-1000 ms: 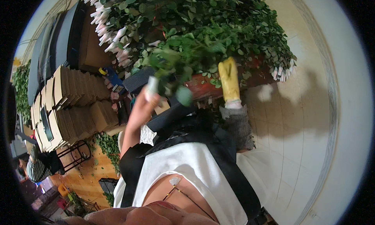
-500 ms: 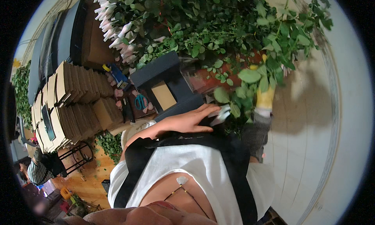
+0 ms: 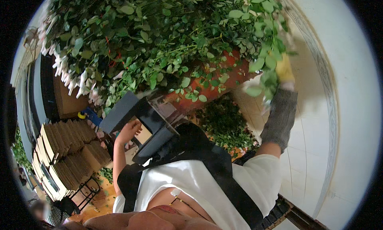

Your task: The person picks up individual roses from a pile, pulls the stems through a stripping tool on a workbench to remove leaves and thorns, and slides protective foam sleeves over the flower heads.

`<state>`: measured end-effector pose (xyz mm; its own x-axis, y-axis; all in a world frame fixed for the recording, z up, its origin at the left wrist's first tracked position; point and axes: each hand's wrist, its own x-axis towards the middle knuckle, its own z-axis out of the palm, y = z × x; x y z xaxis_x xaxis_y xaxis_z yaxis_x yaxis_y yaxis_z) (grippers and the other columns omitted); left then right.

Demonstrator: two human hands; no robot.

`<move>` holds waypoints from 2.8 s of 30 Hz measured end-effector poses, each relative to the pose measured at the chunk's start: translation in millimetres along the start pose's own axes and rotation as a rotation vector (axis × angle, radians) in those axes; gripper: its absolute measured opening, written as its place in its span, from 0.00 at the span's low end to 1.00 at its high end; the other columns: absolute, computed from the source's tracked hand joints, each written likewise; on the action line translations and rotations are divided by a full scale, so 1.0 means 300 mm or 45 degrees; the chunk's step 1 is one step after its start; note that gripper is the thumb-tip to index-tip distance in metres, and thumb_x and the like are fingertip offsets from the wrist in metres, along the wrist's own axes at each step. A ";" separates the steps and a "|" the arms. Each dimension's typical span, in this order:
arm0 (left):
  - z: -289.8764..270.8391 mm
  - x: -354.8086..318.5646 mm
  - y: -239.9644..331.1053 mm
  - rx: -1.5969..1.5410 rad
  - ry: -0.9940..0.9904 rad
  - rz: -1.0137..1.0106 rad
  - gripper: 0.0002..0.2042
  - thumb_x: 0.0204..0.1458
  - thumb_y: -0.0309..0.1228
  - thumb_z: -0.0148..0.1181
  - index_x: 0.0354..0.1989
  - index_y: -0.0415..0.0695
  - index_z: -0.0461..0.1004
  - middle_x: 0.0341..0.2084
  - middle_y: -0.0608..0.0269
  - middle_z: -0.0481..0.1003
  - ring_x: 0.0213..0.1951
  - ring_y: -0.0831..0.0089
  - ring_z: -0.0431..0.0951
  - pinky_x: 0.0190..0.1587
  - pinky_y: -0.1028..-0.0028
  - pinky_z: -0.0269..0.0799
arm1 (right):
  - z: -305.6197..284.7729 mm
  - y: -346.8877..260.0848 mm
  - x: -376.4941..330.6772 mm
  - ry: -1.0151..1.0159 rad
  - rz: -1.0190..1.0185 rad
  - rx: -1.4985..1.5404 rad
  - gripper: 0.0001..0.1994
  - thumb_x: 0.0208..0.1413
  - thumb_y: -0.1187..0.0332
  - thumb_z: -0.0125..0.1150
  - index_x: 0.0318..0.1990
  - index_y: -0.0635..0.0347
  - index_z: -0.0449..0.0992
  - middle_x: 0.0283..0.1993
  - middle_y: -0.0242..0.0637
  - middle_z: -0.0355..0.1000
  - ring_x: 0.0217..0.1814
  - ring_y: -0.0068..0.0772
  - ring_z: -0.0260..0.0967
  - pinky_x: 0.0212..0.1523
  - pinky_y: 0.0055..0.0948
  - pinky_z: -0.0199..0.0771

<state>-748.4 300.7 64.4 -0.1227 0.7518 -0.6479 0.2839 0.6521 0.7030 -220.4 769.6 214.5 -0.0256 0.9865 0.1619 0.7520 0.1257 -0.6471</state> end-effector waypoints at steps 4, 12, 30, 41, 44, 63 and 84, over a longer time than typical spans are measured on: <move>0.060 0.153 -0.316 -0.001 -0.195 -0.051 0.17 0.62 0.40 0.57 0.49 0.38 0.71 0.42 0.56 0.75 0.43 0.67 0.75 0.46 0.69 0.71 | 0.128 -0.019 0.543 0.073 -0.255 -0.603 0.33 0.51 0.50 0.68 0.60 0.60 0.70 0.57 0.51 0.73 0.60 0.51 0.69 0.59 0.42 0.69; 0.091 0.117 -0.268 0.037 -0.164 -0.137 0.20 0.65 0.45 0.53 0.55 0.44 0.64 0.49 0.56 0.66 0.50 0.62 0.71 0.55 0.64 0.66 | 0.780 0.235 0.613 -0.203 -0.204 -1.219 0.34 0.53 0.74 0.50 0.71 0.47 0.59 0.75 0.43 0.55 0.75 0.51 0.51 0.71 0.46 0.56; 0.177 0.135 -0.379 0.067 0.382 0.333 0.14 0.56 0.36 0.60 0.44 0.40 0.74 0.40 0.50 0.73 0.46 0.53 0.75 0.51 0.63 0.71 | 1.144 -0.946 -0.381 -0.761 -1.548 -0.062 0.36 0.56 0.60 0.66 0.70 0.57 0.59 0.68 0.48 0.64 0.71 0.46 0.60 0.73 0.42 0.56; 0.252 0.110 -0.339 -0.001 0.644 0.306 0.12 0.54 0.37 0.59 0.41 0.43 0.76 0.43 0.49 0.74 0.45 0.50 0.78 0.48 0.58 0.75 | 1.291 -0.942 -0.496 -0.776 -1.538 -0.314 0.22 0.40 0.79 0.70 0.47 0.59 0.78 0.41 0.46 0.76 0.45 0.52 0.74 0.46 0.45 0.76; 0.254 0.113 -0.355 0.029 0.616 0.273 0.13 0.53 0.38 0.60 0.42 0.44 0.77 0.44 0.51 0.75 0.47 0.51 0.77 0.49 0.57 0.75 | 1.109 -1.080 -0.495 -0.820 -1.384 0.003 0.17 0.49 0.78 0.66 0.49 0.63 0.77 0.42 0.46 0.76 0.47 0.45 0.75 0.48 0.39 0.76; -0.087 -0.292 0.025 -1.300 0.844 1.181 0.30 0.62 0.35 0.61 0.68 0.43 0.53 0.58 0.53 0.67 0.56 0.63 0.74 0.57 0.64 0.72 | 0.841 -0.991 -0.410 -0.755 -1.727 -0.527 0.18 0.62 0.79 0.53 0.60 0.65 0.69 0.58 0.41 0.73 0.59 0.36 0.71 0.60 0.30 0.74; -0.161 -0.411 0.280 -1.226 1.241 0.961 0.24 0.57 0.30 0.66 0.61 0.42 0.66 0.37 0.63 0.76 0.29 0.82 0.75 0.22 0.81 0.74 | 1.071 -0.802 -0.392 -1.155 -0.550 0.886 0.10 0.57 0.76 0.58 0.47 0.62 0.74 0.42 0.39 0.77 0.43 0.37 0.76 0.45 0.30 0.78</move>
<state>-755.4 267.6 217.5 -0.8914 0.4436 0.0926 -0.0839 -0.3623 0.9283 -610.0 657.1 111.8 -0.8454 0.5304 0.0639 0.0622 0.2166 -0.9743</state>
